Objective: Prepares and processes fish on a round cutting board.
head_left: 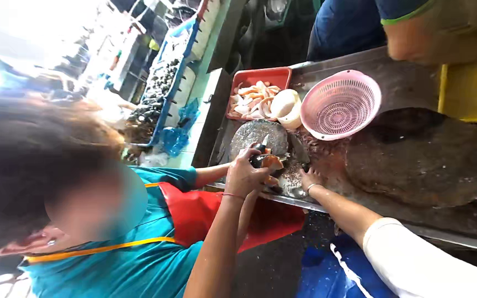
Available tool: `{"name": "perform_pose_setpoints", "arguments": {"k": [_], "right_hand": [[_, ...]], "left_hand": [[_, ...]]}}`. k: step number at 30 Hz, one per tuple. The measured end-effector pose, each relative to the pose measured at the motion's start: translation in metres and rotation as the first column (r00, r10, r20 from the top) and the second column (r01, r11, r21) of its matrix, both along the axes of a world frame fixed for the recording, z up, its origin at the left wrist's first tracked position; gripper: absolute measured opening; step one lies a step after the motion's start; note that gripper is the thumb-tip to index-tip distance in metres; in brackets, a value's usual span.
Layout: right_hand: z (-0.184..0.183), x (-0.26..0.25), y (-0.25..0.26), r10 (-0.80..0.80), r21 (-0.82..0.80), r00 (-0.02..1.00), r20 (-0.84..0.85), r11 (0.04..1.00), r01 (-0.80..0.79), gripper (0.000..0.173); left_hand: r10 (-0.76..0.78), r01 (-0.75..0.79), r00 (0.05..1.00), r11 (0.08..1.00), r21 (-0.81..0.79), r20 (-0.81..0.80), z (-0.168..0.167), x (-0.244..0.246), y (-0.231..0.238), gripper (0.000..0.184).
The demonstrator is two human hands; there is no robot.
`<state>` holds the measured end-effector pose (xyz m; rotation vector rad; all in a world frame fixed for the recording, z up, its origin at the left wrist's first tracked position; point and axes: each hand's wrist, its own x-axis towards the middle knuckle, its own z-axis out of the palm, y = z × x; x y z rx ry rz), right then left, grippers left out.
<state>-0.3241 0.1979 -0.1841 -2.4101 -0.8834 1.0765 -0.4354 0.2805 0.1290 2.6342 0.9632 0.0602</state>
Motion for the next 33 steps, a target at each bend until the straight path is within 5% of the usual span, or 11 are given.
{"name": "perform_pose_setpoints", "arguments": {"k": [4,10,12,14,18,21,25,30,33], "right_hand": [[0.050,0.026,-0.063,-0.217,0.100,0.937,-0.272,0.962,0.252,0.083],[0.098,0.027,-0.283,-0.295,0.297,0.765,-0.572,0.795,0.528,0.065],[0.118,0.023,-0.344,-0.371,0.303,0.750,-0.548,0.747,0.591,0.069],[0.134,0.026,-0.382,-0.497,0.270,0.796,-0.347,0.760,0.592,0.070],[0.119,0.029,-0.424,-0.611,0.186,0.792,-0.026,0.775,0.604,0.067],[0.085,0.037,-0.453,-0.606,-0.031,0.776,-0.177,0.791,0.610,0.059],[0.087,0.019,-0.484,-0.667,0.013,0.561,-0.490,0.638,0.770,0.063],[0.084,0.007,-0.491,-0.704,0.092,0.571,-0.422,0.594,0.799,0.066],[0.083,0.012,-0.482,-0.666,0.102,0.616,-0.421,0.641,0.761,0.064]], "left_hand": [[-0.037,0.039,0.999,0.997,-0.068,0.020,-0.006,0.008,-0.007,0.053],[-0.130,0.162,0.976,0.969,-0.187,0.172,-0.027,0.048,-0.043,0.052],[-0.138,0.202,0.960,0.943,-0.263,0.243,-0.032,0.065,-0.065,0.052],[-0.098,0.211,0.946,0.909,-0.360,0.308,-0.037,0.090,-0.089,0.051],[0.099,0.154,0.924,0.786,-0.599,0.368,-0.061,0.129,-0.138,0.057],[0.244,0.120,0.887,0.697,-0.707,0.392,-0.078,0.144,-0.187,0.059],[0.338,0.091,0.838,0.688,-0.720,0.429,-0.116,0.150,-0.252,0.062],[0.442,-0.044,0.835,0.646,-0.762,0.327,-0.200,0.155,-0.309,0.068],[0.509,-0.108,0.818,0.593,-0.798,0.268,-0.210,0.144,-0.341,0.069]]}}
